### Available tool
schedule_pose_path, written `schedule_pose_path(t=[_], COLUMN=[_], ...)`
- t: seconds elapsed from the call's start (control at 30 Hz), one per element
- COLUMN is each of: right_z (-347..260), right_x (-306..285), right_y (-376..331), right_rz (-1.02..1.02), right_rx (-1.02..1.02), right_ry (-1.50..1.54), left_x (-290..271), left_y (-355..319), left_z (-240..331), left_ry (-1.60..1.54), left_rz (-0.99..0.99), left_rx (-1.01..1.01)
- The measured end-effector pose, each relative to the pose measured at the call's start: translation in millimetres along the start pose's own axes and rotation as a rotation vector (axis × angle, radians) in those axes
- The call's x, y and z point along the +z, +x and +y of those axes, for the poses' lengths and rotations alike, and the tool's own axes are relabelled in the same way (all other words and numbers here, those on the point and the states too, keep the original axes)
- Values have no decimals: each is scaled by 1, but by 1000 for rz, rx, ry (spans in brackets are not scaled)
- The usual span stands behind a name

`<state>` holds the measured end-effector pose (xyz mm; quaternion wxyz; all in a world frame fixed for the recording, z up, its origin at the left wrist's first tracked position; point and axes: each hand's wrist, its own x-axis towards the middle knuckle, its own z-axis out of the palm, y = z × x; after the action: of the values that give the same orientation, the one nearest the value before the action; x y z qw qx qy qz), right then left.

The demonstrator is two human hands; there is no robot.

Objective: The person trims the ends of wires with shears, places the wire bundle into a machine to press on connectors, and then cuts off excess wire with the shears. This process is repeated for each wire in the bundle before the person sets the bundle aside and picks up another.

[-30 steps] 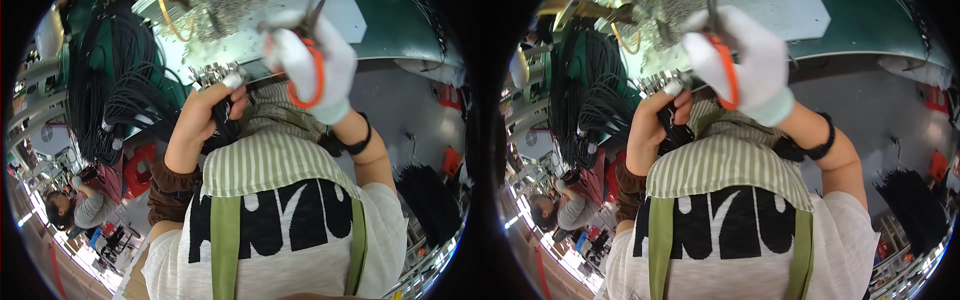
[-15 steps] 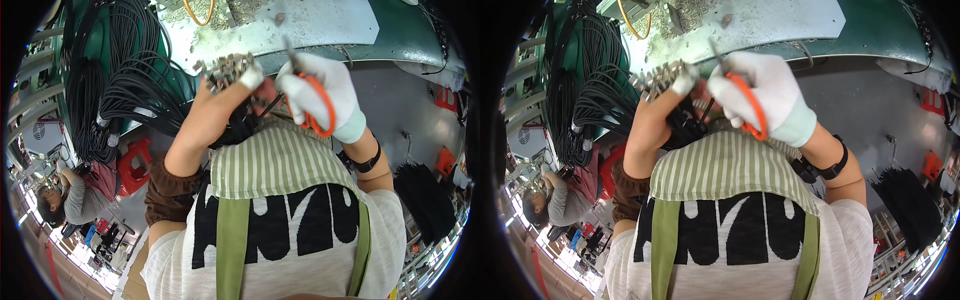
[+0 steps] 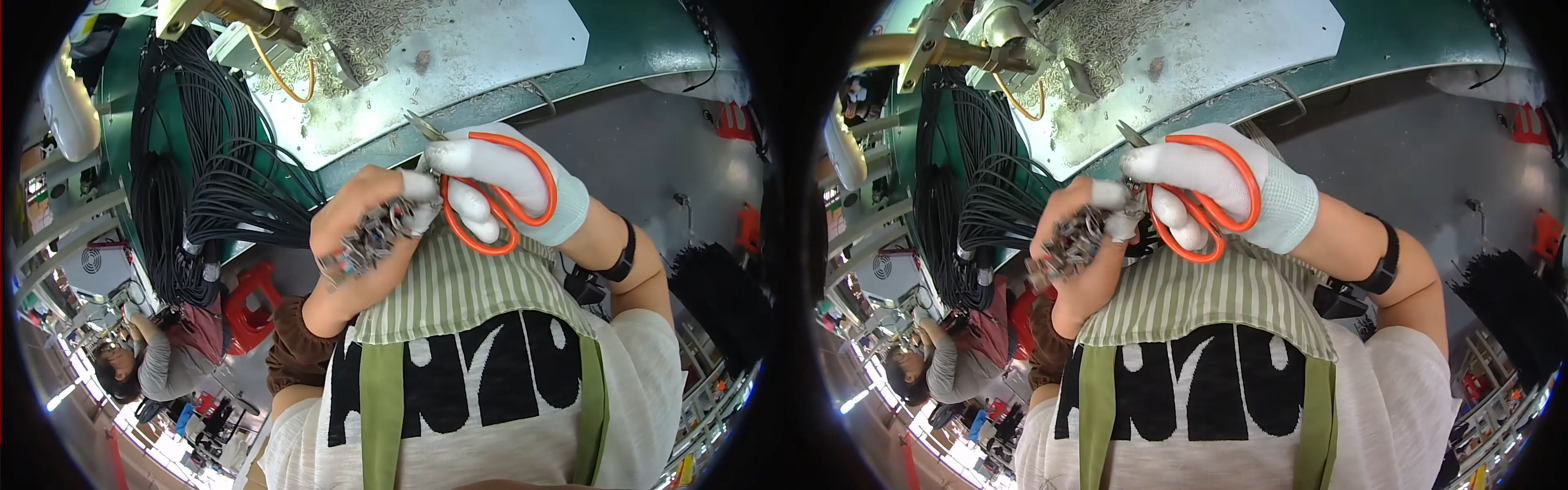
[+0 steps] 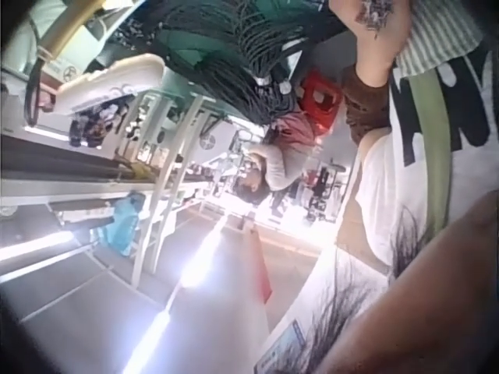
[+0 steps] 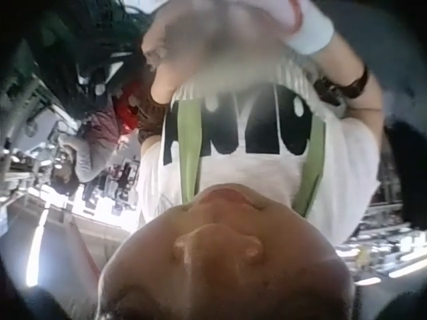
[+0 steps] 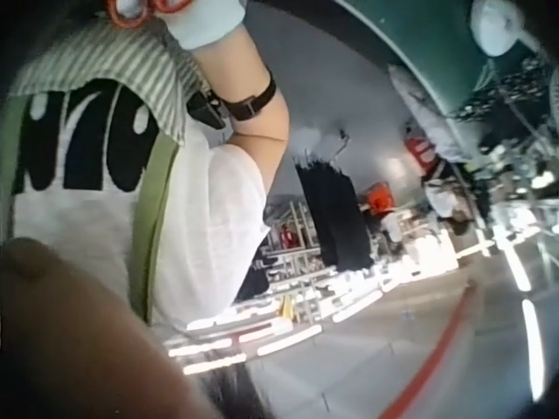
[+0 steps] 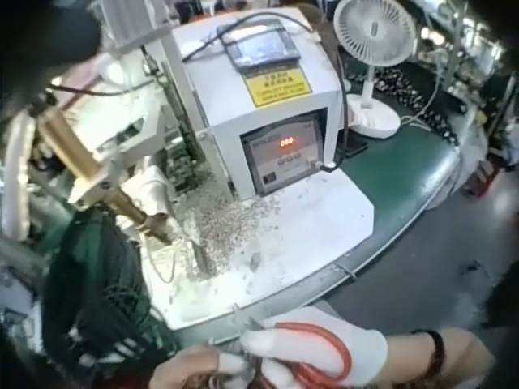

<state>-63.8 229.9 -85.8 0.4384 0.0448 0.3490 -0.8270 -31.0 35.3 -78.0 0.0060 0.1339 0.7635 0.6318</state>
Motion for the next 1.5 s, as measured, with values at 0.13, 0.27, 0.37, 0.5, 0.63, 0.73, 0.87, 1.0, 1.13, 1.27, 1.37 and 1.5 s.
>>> schedule_pose_path(t=[0.13, 0.27, 0.37, 0.5, 0.63, 0.73, 0.87, 1.0, 1.13, 1.27, 1.37, 1.5], right_z=[-22, -34, -23, -7, -11, -14, -23, -13, -12, -9, -1, 3], right_x=[11, 1, 25, 28, 44, 43, 46, 32, 17, 19, 15, 16], right_y=[-15, -19, -20, 9, 19, 14, -1, -10, -17, -19, -14, -8], right_rz=[231, -65, 105, 205, 287, 408, 488, 523, 375, 274, 260, 255], right_rx=[-51, 238, -38, -1021, -1055, -1051, -1008, -862, -742, -747, -748, -774], right_ry=[-463, -452, -480, -1398, -1233, -1370, -1712, -1950, -1735, -1423, -1331, -1306], left_x=[-1, -14, -15, -22, -33, -36, -22, -11, 1, 4, 1, -8], left_y=[8, 14, 16, 10, 12, 17, 19, 17, 16, 11, 19, 13], left_z=[4, 7, 6, 29, 39, 38, 32, 23, 20, 17, 25, 24], left_ry=[399, 470, 332, -840, -813, -843, -540, -304, -242, -51, 347, -30], left_rz=[-197, -337, -380, -21, -48, 82, 198, 119, 150, 169, 35, 99], left_rx=[418, 508, 512, -539, -460, -631, -505, -429, -351, -118, 189, -128])
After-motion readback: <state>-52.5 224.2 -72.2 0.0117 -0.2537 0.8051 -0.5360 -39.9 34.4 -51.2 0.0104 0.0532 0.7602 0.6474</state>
